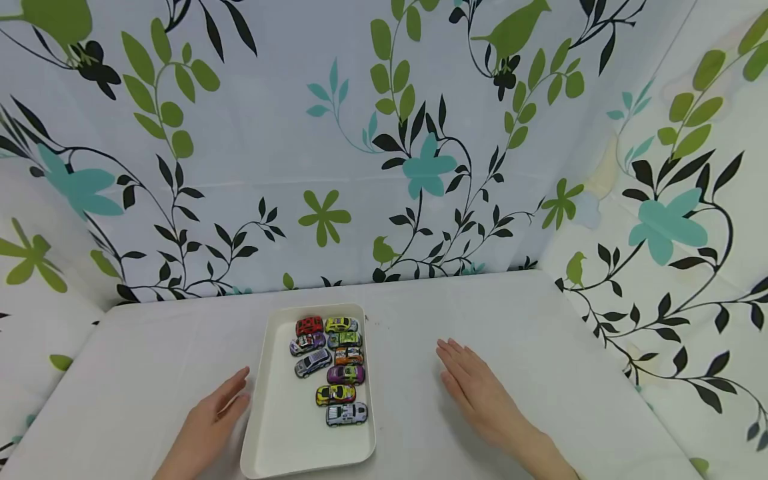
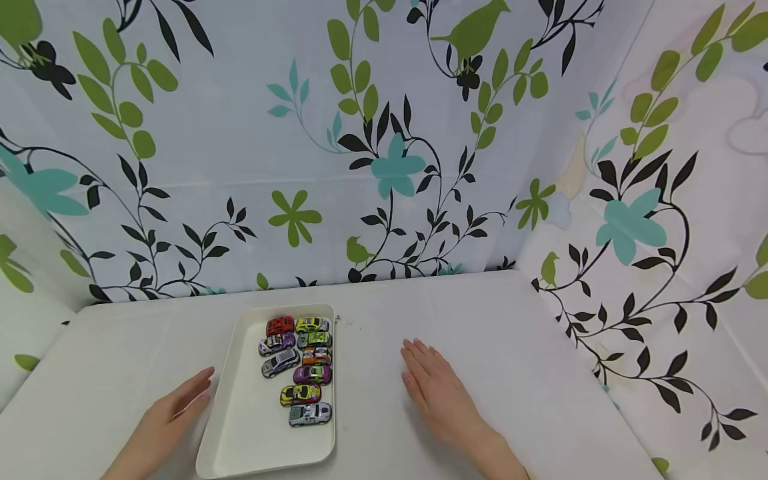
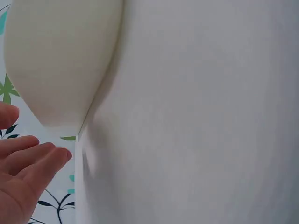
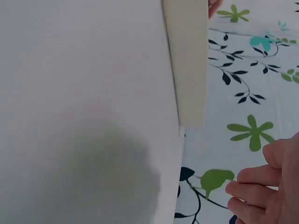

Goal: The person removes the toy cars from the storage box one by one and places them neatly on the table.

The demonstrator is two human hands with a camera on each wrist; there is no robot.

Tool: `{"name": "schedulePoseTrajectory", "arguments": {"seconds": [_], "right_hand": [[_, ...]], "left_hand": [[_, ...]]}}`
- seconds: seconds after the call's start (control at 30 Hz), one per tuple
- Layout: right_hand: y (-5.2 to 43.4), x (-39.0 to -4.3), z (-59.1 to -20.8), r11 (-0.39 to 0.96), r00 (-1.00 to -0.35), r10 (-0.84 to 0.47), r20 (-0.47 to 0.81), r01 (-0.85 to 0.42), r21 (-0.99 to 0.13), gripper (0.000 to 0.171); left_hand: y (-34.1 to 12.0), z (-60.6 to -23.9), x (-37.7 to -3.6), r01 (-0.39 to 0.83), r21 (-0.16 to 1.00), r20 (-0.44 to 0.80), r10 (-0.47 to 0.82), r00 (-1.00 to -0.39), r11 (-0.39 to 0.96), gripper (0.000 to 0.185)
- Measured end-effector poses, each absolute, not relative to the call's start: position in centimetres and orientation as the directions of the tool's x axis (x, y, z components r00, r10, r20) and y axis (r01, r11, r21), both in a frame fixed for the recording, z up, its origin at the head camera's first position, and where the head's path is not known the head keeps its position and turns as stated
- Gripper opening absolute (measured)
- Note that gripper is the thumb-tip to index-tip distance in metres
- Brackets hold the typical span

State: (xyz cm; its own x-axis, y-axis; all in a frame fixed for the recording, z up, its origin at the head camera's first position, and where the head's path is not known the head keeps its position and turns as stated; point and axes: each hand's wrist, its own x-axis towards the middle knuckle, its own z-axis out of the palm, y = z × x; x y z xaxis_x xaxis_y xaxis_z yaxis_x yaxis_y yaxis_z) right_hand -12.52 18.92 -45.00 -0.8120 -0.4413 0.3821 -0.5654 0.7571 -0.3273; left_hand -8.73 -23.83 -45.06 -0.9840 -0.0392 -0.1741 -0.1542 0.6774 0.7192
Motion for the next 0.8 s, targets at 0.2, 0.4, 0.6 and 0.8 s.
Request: {"name": "schedulePoseTrajectory", "arguments": {"seconds": [0.2,0.4,0.6,0.8], "right_hand": [[15.7,-12.2,-44.2,0.691,-0.758,-0.545,0.358,-0.648,-0.319,0.041],[12.8,-12.3,-43.9,0.629,-0.731,-0.621,0.283,-0.68,-0.376,0.038],[10.4,-12.5,-44.3,0.613,-0.727,-0.655,0.206,-0.67,-0.418,0.03],[8.6,-12.8,-44.7,0.586,-0.673,-0.713,0.197,-0.726,-0.359,0.025]], "left_hand": [[-23.8,-45.9,-9.1,-0.183,0.849,-0.196,-0.027,-0.98,0.496,0.06],[-24.2,-47.1,-9.3,-0.181,0.891,-0.179,-0.045,-0.983,0.416,0.064],[-24.5,-48.5,-9.3,-0.189,0.94,-0.179,-0.06,-0.982,0.284,0.068],[-24.5,-49.6,-9.3,-0.199,0.965,-0.19,-0.072,-0.979,0.17,0.069]]}}
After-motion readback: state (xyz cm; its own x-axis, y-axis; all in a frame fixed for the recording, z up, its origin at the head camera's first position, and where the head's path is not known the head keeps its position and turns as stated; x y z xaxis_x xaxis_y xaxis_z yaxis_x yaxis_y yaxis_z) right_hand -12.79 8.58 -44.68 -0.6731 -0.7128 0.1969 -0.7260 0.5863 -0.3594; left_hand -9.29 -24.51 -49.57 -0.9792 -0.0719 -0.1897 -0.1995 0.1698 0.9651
